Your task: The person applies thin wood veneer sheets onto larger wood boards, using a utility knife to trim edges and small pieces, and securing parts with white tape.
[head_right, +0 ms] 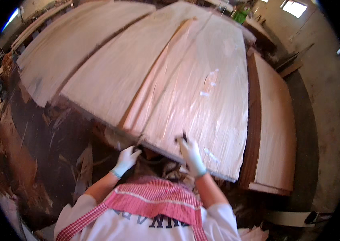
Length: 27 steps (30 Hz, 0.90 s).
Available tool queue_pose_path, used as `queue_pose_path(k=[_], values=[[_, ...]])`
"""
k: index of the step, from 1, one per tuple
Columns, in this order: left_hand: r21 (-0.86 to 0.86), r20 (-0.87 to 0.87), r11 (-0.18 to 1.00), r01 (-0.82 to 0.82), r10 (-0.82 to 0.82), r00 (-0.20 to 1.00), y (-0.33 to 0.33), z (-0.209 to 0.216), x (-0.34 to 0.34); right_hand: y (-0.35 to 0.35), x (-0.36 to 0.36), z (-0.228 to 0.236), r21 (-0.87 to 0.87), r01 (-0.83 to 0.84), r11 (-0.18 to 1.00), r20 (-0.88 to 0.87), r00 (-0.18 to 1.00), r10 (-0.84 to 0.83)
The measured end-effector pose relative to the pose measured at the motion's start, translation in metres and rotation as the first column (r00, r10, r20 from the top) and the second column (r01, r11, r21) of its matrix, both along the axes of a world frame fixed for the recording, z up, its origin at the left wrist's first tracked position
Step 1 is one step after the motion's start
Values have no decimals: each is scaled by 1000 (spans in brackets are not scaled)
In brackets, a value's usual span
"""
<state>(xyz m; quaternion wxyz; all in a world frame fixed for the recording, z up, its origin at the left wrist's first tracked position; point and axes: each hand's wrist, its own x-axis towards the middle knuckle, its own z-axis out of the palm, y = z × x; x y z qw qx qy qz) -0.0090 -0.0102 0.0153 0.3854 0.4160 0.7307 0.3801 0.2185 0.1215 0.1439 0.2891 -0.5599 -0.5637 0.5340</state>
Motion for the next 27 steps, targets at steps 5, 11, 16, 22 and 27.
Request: queue_pose_path(k=[5, 11, 16, 22, 27], values=[[111, 109, 992, 59, -71, 991, -10, -21, 61, 75, -91, -53, 71, -289, 955, 393, 888, 240], [227, 68, 934, 276, -297, 952, -4, -25, 127, 144, -13, -252, 211, -457, 864, 914, 406, -8], [-14, 190, 975, 220, -213, 958, -43, -40, 95, 79, -97, -160, 90, -304, 948, 560, 803, 204], [-34, 202, 978, 205, -194, 960, -55, -31, 77, 60, -151, -8, 347, -326, 879, 291, 929, 230], [-170, 389, 978, 117, -43, 920, -62, -2, 60, 79, -168, 96, 472, -387, 792, 144, 920, 364]])
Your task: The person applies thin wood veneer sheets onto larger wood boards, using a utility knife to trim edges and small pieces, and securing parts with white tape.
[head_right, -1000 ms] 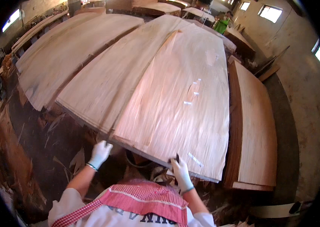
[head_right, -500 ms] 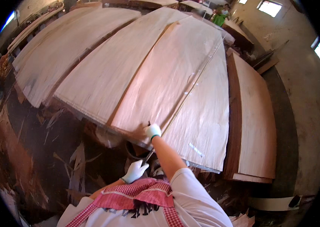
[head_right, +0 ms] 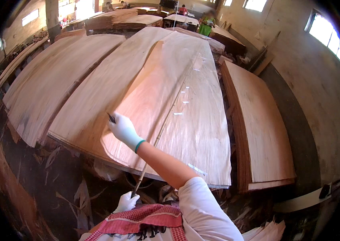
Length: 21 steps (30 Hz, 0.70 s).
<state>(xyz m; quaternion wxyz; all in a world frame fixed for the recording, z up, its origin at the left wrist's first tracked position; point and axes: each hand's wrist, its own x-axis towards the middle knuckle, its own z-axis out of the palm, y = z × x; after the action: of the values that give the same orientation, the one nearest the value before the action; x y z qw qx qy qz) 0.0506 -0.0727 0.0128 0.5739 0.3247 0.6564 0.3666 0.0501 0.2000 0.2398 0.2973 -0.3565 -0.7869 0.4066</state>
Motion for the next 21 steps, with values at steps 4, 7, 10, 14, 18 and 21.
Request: queue_pose_path(k=[4, 7, 10, 14, 18, 21], values=[[-39, 41, 999, -34, 36, 999, -1, 24, -5, 23, 6, 30, 4, -28, 1000, -147, 989, 28], [-75, 20, 995, -59, 61, 998, -10, 26, -9, 19, 30, 66, -140, -87, 986, -287, 957, 43], [-130, 61, 988, -85, 94, 994, -8, 34, -10, 10, 85, 93, -243, -93, 966, -374, 928, -5], [-202, 264, 978, -43, 97, 960, 8, 48, -4, 8, 187, 77, -274, 212, 938, -294, 911, -291], [-205, 490, 978, 45, 63, 869, 19, 52, -2, 6, 285, 14, -302, 542, 784, -61, 810, -584], [-234, 560, 958, 167, -8, 829, 25, 53, 1, 4, 358, -68, -272, 675, 686, 14, 716, -698]])
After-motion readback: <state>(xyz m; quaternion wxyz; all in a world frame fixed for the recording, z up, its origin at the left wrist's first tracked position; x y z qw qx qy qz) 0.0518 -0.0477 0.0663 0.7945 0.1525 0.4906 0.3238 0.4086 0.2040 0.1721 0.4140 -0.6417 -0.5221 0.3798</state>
